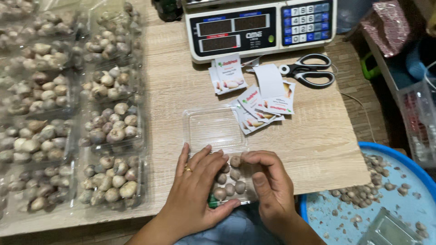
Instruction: The person picks small brown mushrooms from a blue basin and places them into clear plastic trays. The filled trays are placed on a digital scale, then set aside with other completed trays. The person repeats this process throughout the clip.
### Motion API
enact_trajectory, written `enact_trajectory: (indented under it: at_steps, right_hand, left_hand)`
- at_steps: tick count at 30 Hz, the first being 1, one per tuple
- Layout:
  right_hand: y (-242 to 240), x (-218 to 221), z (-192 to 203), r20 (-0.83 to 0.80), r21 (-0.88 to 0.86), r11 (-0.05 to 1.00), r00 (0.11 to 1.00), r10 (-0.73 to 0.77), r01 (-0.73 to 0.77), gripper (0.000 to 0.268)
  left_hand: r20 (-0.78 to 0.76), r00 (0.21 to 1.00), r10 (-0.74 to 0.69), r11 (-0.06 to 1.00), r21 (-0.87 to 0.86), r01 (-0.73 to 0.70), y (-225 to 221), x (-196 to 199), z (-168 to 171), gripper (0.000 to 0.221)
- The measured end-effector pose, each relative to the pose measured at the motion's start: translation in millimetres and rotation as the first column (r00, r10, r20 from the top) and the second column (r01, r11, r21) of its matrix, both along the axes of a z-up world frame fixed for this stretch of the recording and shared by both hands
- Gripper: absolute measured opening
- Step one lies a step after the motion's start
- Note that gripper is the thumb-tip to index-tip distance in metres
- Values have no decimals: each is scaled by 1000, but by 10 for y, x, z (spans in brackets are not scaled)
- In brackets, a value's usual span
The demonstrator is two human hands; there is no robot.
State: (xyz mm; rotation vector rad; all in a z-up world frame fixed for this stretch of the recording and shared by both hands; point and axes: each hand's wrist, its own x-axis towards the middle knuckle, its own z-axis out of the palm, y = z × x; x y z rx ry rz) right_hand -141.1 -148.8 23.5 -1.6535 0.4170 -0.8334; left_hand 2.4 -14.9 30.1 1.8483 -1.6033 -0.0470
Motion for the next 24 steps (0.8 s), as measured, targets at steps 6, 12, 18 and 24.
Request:
enact_trajectory:
  at_steps: [6, 12, 18, 24]
  right_hand:
    - [-510, -540, -316, 330, -202, 775, 787, -522, 598, 23]
    - [-1597, -1985, -1342, 77, -121, 308, 318, -945, 944, 12]
    - [-2056, -2645, -3349, -574, -639, 629, 269, -773, 443, 20]
    - [-2277, -2098, -3058, -495, -637, 538, 242, -835, 552, 16]
  left_hand:
    - [298, 949, -99, 994, 63, 84, 95, 48, -107, 53]
    - [364, 925, -106, 989, 131, 62, 93, 57, -246, 57]
    - [226, 974, 29, 999, -27, -23, 295, 54, -464, 69]
    - [190, 972, 140, 981, -161, -110, 325, 19, -573, 64]
